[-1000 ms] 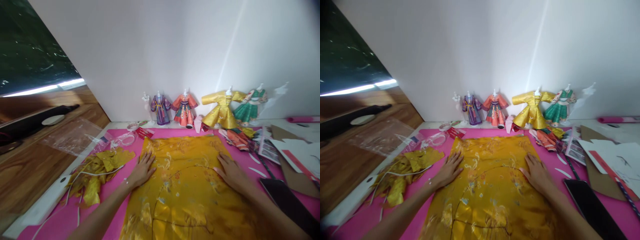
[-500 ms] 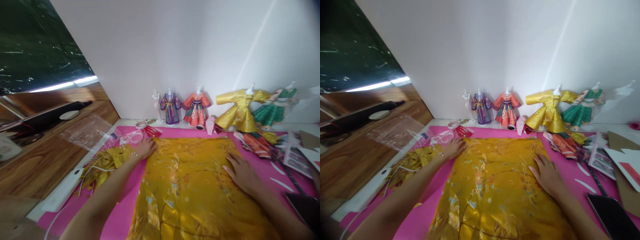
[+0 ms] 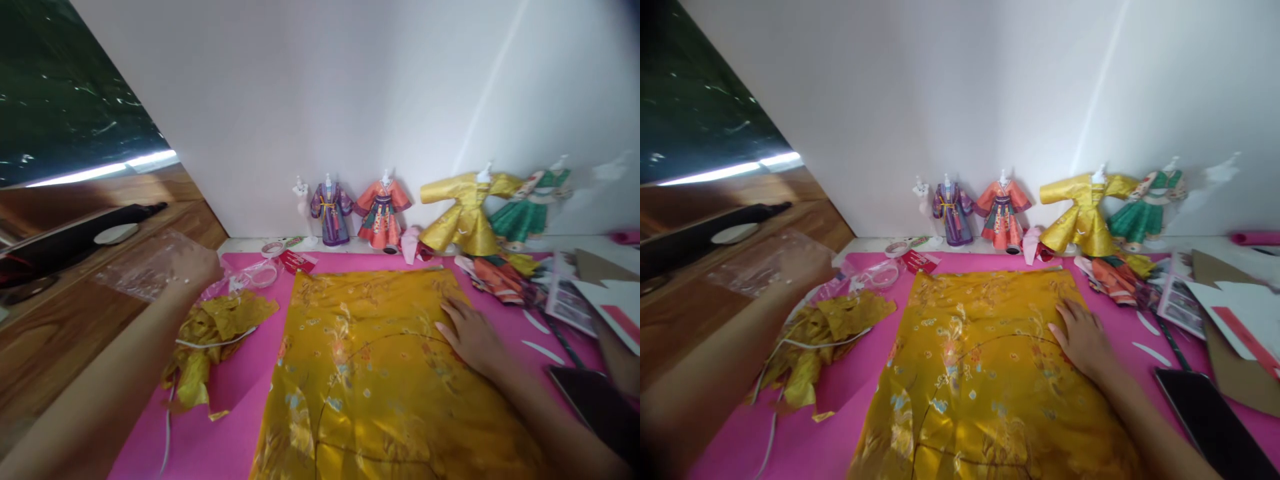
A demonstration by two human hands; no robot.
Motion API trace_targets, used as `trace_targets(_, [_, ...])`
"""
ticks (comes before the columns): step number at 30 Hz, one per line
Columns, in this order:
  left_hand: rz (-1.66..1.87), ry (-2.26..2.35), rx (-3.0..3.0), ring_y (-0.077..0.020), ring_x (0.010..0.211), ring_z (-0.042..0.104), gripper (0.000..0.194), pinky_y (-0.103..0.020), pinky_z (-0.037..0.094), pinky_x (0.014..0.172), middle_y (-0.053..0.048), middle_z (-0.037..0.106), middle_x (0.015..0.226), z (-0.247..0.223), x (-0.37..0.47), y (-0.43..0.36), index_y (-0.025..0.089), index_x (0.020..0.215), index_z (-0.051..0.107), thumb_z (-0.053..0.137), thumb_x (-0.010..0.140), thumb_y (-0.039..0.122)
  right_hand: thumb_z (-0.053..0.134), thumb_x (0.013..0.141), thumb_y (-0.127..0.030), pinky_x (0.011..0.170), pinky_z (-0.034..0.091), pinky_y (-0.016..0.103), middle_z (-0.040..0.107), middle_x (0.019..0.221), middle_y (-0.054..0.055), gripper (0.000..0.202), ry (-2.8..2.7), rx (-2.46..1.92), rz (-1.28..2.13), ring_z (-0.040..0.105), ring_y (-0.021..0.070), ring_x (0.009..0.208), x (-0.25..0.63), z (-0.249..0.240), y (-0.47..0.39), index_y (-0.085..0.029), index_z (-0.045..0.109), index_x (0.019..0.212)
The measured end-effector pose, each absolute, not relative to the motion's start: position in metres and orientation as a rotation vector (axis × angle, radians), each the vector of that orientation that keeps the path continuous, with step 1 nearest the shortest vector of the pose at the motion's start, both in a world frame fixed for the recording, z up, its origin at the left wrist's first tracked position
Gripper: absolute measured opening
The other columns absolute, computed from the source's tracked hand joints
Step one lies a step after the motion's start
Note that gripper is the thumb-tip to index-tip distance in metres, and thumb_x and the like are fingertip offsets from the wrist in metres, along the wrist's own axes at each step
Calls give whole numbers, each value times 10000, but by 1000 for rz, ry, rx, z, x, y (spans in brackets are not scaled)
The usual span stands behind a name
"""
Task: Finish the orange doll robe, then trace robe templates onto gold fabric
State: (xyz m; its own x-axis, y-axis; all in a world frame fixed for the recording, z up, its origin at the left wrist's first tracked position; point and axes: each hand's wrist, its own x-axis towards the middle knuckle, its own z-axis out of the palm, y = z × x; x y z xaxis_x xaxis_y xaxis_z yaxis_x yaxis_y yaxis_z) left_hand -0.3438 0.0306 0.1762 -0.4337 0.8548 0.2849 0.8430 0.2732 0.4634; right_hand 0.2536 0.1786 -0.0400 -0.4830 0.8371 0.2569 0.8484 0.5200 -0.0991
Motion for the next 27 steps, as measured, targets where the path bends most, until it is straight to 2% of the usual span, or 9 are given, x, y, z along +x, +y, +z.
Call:
trace_targets(4, [688,2455,1931,-340,1295,500,288,-615,362,1086,-125,621,1275,144,-281,50,144,1077,664,611,922,381,356,969,-433,1130,321,516,477,1489,196,553,-2501,-1457,61,438,337,1368,247,-25,174,-89,534,1364])
trace_targets(6, [547,2258,2111,-344,1318,494,249,-584,293,1156,-127,651,1282,110,-234,59,174,1063,701,589,906,330,402,960,-419,1137,307,518,487,1482,191,530,-2500,-1475,91,434,332,1371,244,-16,172,-100,537,1361])
trace_targets(8, [420,2057,2242,-307,1370,466,365,-541,240,1204,-86,607,1400,75,-193,64,236,1227,665,599,882,336,446,948,-421,1138,298,533,503,1473,176,510,-2490,-1489,100,450,328,1357,243,-9,171,-128,545,1353])
trace_targets(11, [308,1948,2283,-332,1436,387,528,-606,200,1201,-102,488,1520,36,-162,64,237,1376,575,560,899,462,499,935,-430,1138,289,560,515,1466,161,497,-2475,-1491,143,465,327,1347,244,-1,170,-157,555,1347])
trace_targets(14, [290,1986,2256,-338,1454,355,556,-632,183,1193,-116,437,1552,23,-164,63,223,1406,550,487,925,494,525,939,-412,1153,312,473,542,1444,133,450,-2464,-1459,206,479,277,1342,246,6,174,-170,593,1312])
trace_targets(17, [350,2097,2190,-315,1414,421,464,-577,230,1195,-98,512,1503,27,-179,60,237,1280,647,446,929,464,476,978,-335,1120,374,368,574,1403,118,361,-2384,-1525,243,517,223,1305,249,11,191,-171,629,1261])
trace_targets(20, [464,2307,2014,-316,1255,570,472,-505,388,1112,-145,626,1349,34,-196,56,184,1167,675,372,935,463,455,991,-250,1069,423,389,600,1335,171,331,-2198,-1772,242,558,248,1249,248,15,218,-127,630,1244])
trace_targets(24, [597,2546,1663,-345,1096,652,558,-467,504,949,-212,678,1174,37,-219,59,95,1157,613,374,887,521,568,982,-358,937,517,437,678,1139,111,267,-2026,-2049,341,648,227,1051,242,18,253,-136,666,1094])
trace_targets(27, [644,2575,1451,-345,940,701,568,-432,544,797,-187,723,1022,37,-231,70,111,1060,617,439,835,601,618,961,-405,889,543,416,692,1055,65,267,-1984,-2113,440,663,196,970,236,21,266,-151,674,1021])
